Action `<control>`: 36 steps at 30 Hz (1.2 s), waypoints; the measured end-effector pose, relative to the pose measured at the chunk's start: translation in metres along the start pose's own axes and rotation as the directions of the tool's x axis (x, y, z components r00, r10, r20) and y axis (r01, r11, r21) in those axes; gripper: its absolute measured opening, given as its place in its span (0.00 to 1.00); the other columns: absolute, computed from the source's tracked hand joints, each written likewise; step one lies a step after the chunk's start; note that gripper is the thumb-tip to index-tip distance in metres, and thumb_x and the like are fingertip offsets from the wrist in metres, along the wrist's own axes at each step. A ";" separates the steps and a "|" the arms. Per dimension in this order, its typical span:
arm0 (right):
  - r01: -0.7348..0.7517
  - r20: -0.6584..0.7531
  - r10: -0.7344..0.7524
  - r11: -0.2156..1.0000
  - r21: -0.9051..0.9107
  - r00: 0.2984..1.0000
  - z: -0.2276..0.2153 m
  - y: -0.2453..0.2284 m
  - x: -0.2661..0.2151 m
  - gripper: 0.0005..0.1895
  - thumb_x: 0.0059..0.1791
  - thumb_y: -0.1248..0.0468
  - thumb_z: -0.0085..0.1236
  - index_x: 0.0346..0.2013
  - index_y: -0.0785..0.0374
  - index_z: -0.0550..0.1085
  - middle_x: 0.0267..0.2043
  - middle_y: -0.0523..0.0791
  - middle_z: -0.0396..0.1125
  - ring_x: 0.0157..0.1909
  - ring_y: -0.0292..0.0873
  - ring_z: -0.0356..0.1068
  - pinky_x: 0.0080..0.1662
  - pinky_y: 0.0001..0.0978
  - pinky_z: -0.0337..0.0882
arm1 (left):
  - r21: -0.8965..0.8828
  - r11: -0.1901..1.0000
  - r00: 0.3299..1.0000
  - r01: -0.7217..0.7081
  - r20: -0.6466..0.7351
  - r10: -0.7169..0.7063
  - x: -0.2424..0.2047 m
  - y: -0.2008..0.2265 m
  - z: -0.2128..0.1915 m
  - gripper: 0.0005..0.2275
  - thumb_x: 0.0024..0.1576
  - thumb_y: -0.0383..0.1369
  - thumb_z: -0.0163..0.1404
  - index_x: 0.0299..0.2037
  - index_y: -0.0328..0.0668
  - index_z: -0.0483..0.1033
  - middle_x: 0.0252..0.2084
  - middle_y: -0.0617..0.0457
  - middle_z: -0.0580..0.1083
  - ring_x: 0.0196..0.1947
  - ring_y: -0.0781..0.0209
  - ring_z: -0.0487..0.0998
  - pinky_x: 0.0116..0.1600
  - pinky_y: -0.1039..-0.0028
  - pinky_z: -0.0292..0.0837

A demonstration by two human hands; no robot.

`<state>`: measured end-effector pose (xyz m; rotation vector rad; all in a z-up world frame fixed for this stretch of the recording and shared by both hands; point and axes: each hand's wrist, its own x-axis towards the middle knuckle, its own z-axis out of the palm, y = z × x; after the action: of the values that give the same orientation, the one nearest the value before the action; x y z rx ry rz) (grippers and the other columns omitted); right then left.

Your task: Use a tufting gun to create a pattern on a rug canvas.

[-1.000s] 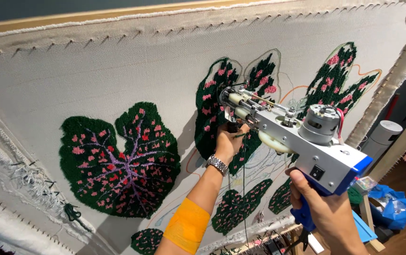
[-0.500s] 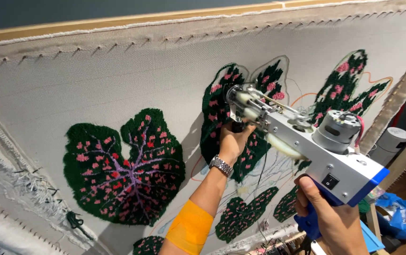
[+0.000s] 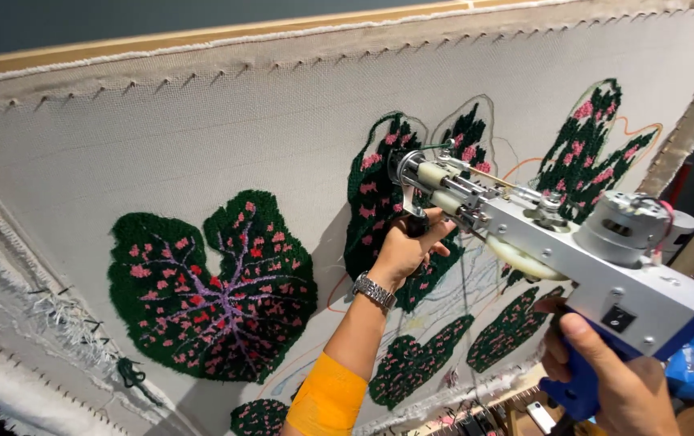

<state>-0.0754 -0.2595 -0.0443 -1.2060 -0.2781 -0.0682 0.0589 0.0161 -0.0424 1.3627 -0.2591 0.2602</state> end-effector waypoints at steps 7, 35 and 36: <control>-0.033 -0.001 0.033 0.999 -0.012 0.999 -0.055 0.013 -0.014 0.27 0.54 0.58 0.58 0.57 0.83 0.71 0.28 0.52 0.60 0.26 0.45 0.59 0.28 0.37 0.60 | 0.006 1.000 0.992 0.025 0.125 -0.026 -0.022 0.008 0.021 0.12 0.58 0.36 0.61 0.44 0.33 0.80 0.38 0.55 0.82 0.22 0.71 0.74 0.27 0.81 0.66; 0.013 -0.066 -0.011 1.000 0.021 0.998 -0.035 0.001 -0.036 0.28 0.51 0.59 0.61 0.55 0.81 0.69 0.31 0.51 0.63 0.28 0.42 0.59 0.27 0.34 0.60 | 0.070 0.990 0.966 0.124 0.218 -0.137 -0.034 0.006 0.020 0.11 0.60 0.38 0.55 0.46 0.42 0.81 0.37 0.53 0.82 0.24 0.70 0.74 0.31 0.79 0.70; 0.051 -0.068 -0.050 0.999 0.003 0.996 -0.030 -0.003 -0.035 0.26 0.50 0.60 0.60 0.54 0.78 0.68 0.34 0.51 0.67 0.29 0.40 0.61 0.26 0.33 0.62 | 0.148 0.983 0.966 0.108 0.218 -0.139 -0.035 0.006 0.019 0.12 0.61 0.38 0.54 0.46 0.39 0.84 0.38 0.53 0.82 0.25 0.70 0.74 0.31 0.80 0.69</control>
<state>-0.1046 -0.2917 -0.0605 -1.1894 -0.2494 -0.1518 0.0235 -0.0030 -0.0442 1.5385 -0.3513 0.0158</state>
